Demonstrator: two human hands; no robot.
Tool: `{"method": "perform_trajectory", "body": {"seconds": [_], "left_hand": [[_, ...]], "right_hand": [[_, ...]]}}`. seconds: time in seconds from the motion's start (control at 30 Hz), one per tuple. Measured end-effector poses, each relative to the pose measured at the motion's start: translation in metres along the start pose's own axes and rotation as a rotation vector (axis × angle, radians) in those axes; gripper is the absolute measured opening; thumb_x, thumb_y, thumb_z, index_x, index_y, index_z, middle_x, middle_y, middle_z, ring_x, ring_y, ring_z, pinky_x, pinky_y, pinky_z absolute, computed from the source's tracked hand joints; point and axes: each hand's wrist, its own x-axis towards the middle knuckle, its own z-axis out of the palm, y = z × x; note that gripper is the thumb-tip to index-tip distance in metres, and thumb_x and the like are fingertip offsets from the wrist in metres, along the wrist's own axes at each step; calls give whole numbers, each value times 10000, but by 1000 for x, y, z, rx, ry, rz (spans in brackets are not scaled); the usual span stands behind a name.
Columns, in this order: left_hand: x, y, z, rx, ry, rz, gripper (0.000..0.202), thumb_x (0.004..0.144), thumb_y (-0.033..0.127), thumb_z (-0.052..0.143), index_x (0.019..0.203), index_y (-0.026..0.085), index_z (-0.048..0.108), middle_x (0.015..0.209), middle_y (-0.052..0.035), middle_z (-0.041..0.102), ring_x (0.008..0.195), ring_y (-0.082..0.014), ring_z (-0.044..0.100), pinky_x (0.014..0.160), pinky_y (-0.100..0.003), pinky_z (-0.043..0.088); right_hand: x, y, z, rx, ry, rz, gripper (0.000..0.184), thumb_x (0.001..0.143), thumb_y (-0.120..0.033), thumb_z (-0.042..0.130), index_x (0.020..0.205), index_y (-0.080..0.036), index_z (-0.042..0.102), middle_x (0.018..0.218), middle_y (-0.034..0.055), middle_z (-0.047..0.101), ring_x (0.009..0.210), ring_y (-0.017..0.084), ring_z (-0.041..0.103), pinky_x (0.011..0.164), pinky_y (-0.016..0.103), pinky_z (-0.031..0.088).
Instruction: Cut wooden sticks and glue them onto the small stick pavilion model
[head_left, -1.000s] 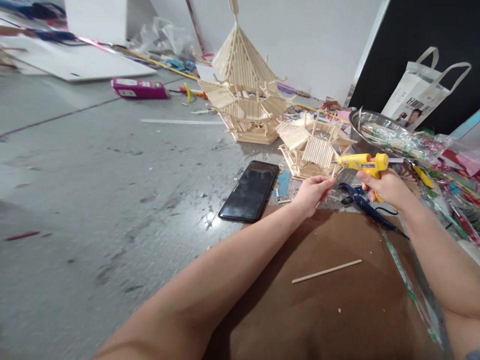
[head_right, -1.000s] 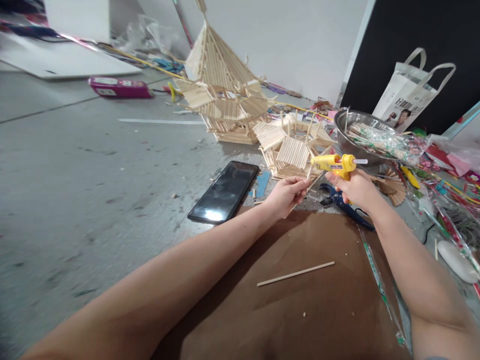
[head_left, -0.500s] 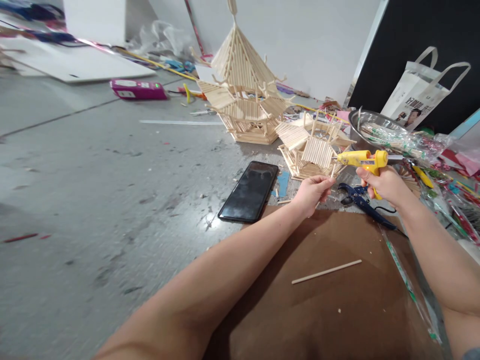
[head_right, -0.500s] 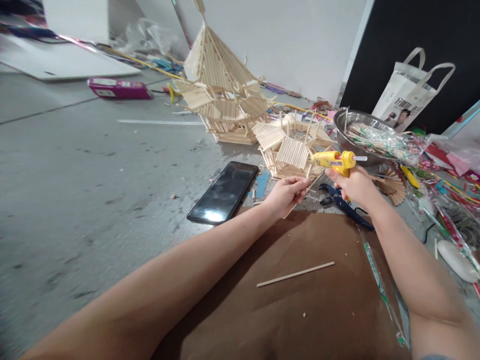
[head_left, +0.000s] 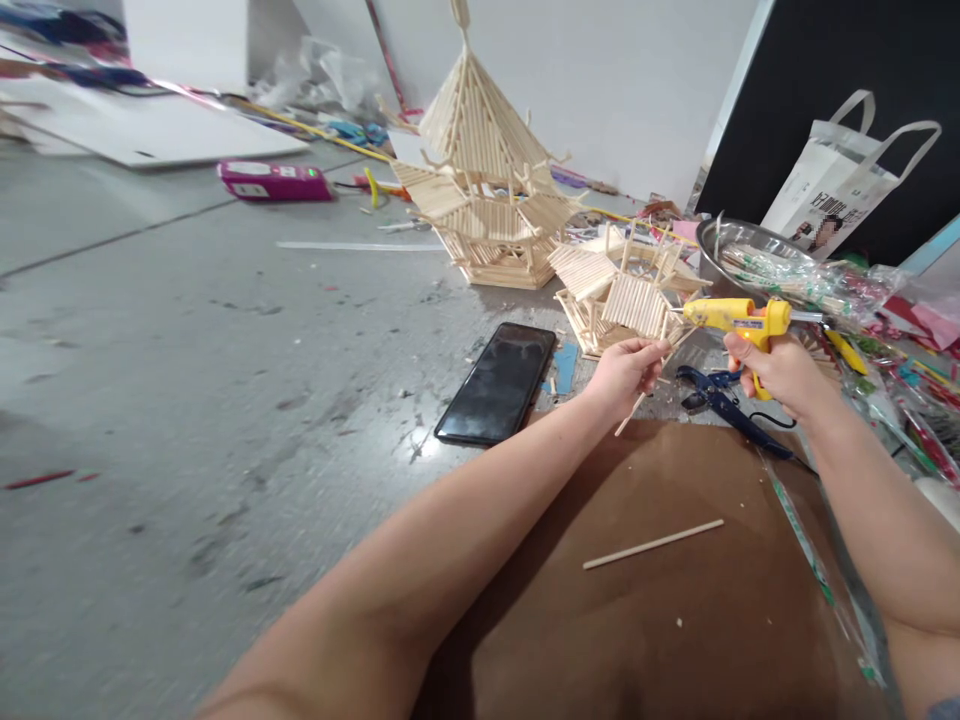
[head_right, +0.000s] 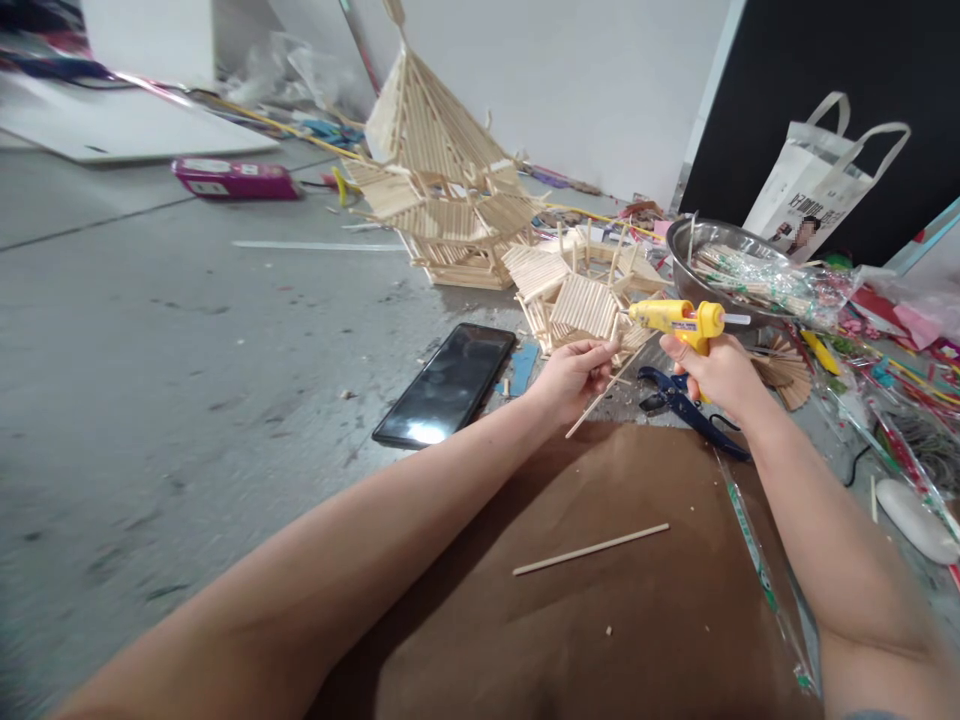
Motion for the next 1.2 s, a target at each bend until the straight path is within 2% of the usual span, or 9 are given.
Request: {"method": "perform_trajectory", "body": {"seconds": [0.57, 0.83, 1.2], "left_hand": [[2, 7, 4, -45, 45, -24, 195, 709, 186, 616, 593, 139, 467, 399, 49, 451, 305, -28, 363, 322, -153, 212], [1, 9, 5, -50, 66, -34, 202, 682, 190, 637, 593, 146, 461, 399, 51, 458, 308, -28, 366, 325, -149, 224], [-1, 12, 7, -33, 84, -43, 187, 698, 178, 621, 592, 138, 473, 402, 49, 451, 317, -25, 371, 333, -153, 231]], "right_hand": [[0, 3, 4, -62, 33, -29, 465, 650, -617, 543, 705, -155, 561, 542, 12, 574, 337, 82, 455, 354, 223, 345], [5, 7, 5, -174, 45, -52, 464, 669, -625, 511, 682, -165, 576, 468, 2, 552, 360, 114, 479, 406, 245, 373], [4, 6, 6, -193, 69, -79, 437, 696, -598, 503, 664, -168, 578, 483, 3, 552, 370, 108, 474, 434, 253, 380]]}}
